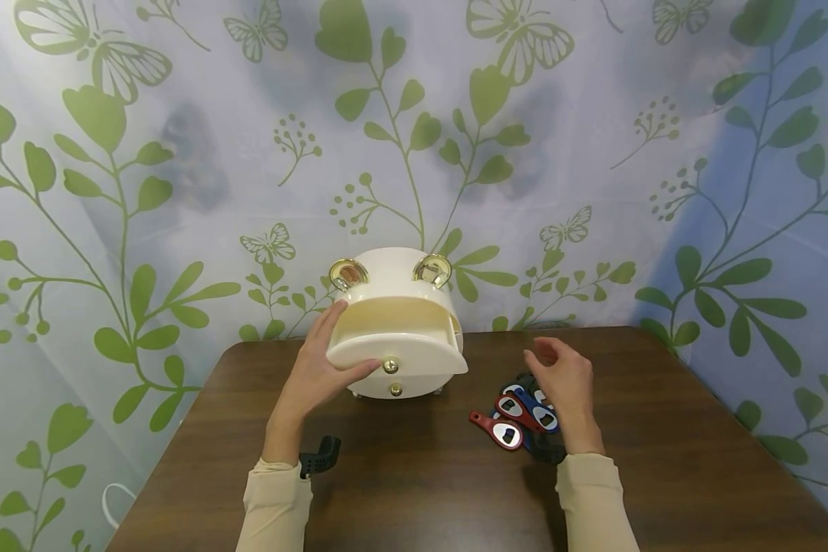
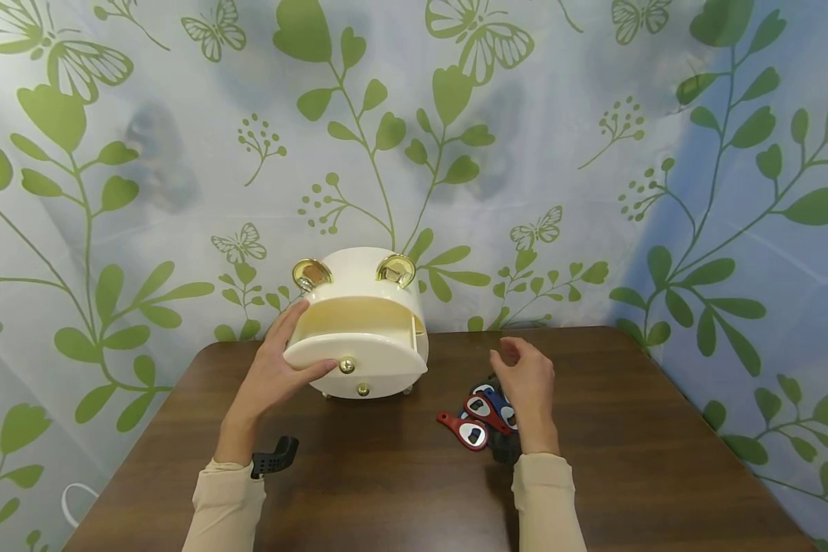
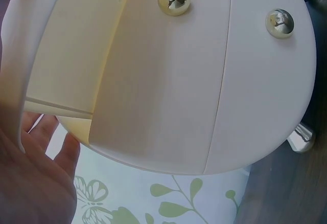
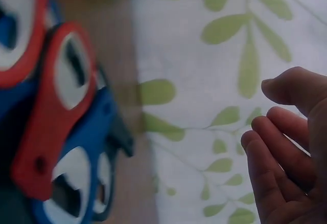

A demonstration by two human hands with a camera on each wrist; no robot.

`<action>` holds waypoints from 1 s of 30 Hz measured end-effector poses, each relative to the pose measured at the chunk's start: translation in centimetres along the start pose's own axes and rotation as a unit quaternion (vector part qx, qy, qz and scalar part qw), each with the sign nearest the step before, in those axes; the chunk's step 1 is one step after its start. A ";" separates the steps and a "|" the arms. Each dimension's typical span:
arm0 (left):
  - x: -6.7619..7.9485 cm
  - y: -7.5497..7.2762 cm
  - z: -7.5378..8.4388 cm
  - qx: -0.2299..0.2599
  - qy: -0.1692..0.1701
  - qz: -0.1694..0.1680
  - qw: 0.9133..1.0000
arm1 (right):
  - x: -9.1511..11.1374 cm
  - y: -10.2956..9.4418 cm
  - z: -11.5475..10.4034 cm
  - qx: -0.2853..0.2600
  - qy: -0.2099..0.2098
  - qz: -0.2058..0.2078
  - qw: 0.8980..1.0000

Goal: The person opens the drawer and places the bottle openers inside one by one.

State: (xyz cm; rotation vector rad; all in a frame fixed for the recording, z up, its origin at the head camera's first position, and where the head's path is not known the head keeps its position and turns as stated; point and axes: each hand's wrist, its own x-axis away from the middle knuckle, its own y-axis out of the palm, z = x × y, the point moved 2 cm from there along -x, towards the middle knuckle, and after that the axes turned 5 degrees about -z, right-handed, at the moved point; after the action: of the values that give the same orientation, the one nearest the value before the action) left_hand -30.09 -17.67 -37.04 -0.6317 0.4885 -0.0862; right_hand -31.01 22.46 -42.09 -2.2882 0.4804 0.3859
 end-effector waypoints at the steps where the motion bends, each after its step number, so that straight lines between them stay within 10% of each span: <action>1: 0.0 0.0 0.0 -0.001 0.000 0.000 1.000 | 0.0 0.2 0.4 0.006 0.006 -0.007 1.000; 30: -0.1 0.1 -0.3 -0.004 0.007 0.003 1.000 | 0.9 2.9 6.5 0.069 0.110 -0.124 0.984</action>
State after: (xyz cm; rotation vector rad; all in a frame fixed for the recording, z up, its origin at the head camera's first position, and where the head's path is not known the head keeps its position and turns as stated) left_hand -30.35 -17.73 -37.26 -0.6369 0.5046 -0.0832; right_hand -32.35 25.13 -48.55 -2.2297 0.3145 -0.0245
